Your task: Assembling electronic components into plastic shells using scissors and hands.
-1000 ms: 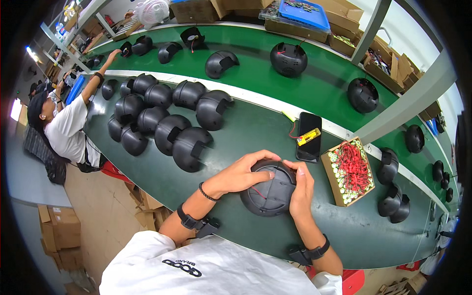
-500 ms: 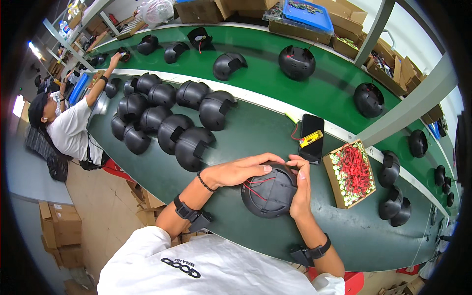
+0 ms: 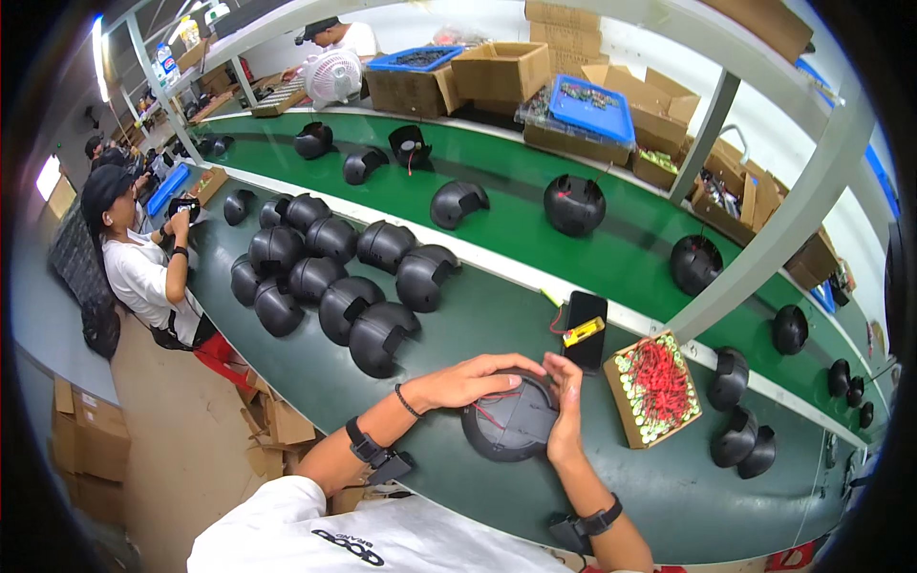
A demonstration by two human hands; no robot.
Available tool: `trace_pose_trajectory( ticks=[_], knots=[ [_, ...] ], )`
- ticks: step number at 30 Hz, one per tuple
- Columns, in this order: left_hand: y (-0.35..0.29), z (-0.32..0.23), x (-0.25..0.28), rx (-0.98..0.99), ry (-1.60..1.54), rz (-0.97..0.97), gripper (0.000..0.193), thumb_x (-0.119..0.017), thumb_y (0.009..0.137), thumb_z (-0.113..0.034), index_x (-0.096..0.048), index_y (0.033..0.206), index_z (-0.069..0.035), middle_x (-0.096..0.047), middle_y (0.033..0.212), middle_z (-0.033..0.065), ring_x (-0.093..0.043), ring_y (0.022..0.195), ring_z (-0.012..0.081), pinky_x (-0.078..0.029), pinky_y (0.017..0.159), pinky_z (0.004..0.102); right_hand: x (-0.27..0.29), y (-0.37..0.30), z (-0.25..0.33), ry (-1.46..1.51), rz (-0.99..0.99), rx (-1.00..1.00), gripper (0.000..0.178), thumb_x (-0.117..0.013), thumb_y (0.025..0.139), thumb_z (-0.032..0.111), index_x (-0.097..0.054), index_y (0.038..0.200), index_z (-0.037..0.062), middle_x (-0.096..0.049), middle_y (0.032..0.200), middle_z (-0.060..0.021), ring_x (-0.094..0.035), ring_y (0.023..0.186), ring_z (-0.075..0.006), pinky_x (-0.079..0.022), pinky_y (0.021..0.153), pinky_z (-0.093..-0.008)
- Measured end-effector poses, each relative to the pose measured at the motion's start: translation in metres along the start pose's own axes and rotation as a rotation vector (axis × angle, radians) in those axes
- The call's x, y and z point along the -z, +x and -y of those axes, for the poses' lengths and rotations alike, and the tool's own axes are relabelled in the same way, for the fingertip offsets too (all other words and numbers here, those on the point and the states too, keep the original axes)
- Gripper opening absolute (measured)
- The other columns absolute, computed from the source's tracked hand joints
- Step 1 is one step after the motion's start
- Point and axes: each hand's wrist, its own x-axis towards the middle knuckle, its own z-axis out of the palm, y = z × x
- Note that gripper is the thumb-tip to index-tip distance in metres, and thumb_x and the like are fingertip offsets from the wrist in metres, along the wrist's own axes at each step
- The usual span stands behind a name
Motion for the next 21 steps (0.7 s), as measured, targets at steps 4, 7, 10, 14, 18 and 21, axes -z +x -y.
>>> trace_pose_trajectory(
  ticks=[4,7,10,14,18,21],
  knots=[
    [-0.001,0.004,-0.002,-0.051,-0.002,-0.009,0.040,-0.051,0.112,-0.020,-0.058,0.147,-0.002,-0.062,0.145,0.0097,-0.055,0.135,0.0207,-0.040,0.117,0.0361,-0.007,-0.005,-0.001,0.051,-0.027,0.016,0.076,-0.026,0.108,0.068,-0.044,0.148,0.0050,-0.050,0.149,-0.0138,-0.048,0.138,-0.0258,-0.036,0.115,-0.0454],
    [-0.006,0.000,-0.002,-0.041,-0.040,-0.021,0.040,-0.050,0.112,-0.018,-0.058,0.147,-0.002,-0.062,0.146,0.0100,-0.055,0.135,0.0205,-0.040,0.117,0.0359,-0.010,-0.001,0.002,0.087,0.007,0.053,0.079,-0.028,0.106,0.072,-0.042,0.148,0.0054,-0.047,0.151,-0.0143,-0.048,0.138,-0.0274,-0.037,0.115,-0.0462],
    [-0.011,-0.002,-0.001,-0.018,-0.031,-0.070,0.041,-0.050,0.112,-0.020,-0.057,0.147,0.000,-0.061,0.146,0.0102,-0.056,0.134,0.0202,-0.040,0.117,0.0343,-0.009,0.001,0.000,0.136,-0.002,0.064,0.084,-0.030,0.105,0.075,-0.038,0.150,0.0057,-0.044,0.154,-0.0149,-0.047,0.139,-0.0280,-0.037,0.114,-0.0466],
    [-0.009,-0.018,0.010,0.006,-0.166,-0.257,0.047,-0.052,0.110,-0.028,-0.057,0.147,0.001,-0.058,0.147,0.0087,-0.052,0.138,0.0181,-0.042,0.116,0.0331,-0.009,0.001,-0.009,0.233,-0.086,0.095,0.085,-0.036,0.104,0.075,-0.033,0.152,0.0042,-0.041,0.155,-0.0177,-0.047,0.140,-0.0307,-0.040,0.113,-0.0473],
    [0.030,-0.065,0.061,-0.106,-0.188,-0.563,0.050,-0.049,0.111,-0.035,-0.056,0.149,-0.003,-0.059,0.145,0.0084,-0.057,0.130,0.0182,-0.051,0.107,0.0357,-0.009,0.000,-0.006,0.108,-0.073,0.120,0.079,-0.037,0.106,0.070,-0.034,0.150,0.0056,-0.042,0.155,-0.0180,-0.048,0.137,-0.0299,-0.044,0.107,-0.0448],
    [0.104,-0.068,0.159,-0.344,-0.109,-0.708,0.050,-0.048,0.110,-0.038,-0.058,0.145,-0.004,-0.058,0.147,0.0095,-0.055,0.132,0.0185,-0.053,0.105,0.0368,-0.010,-0.001,0.002,0.079,-0.044,0.122,0.078,-0.036,0.107,0.069,-0.034,0.150,0.0047,-0.042,0.154,-0.0183,-0.049,0.136,-0.0301,-0.044,0.108,-0.0447]
  ],
)
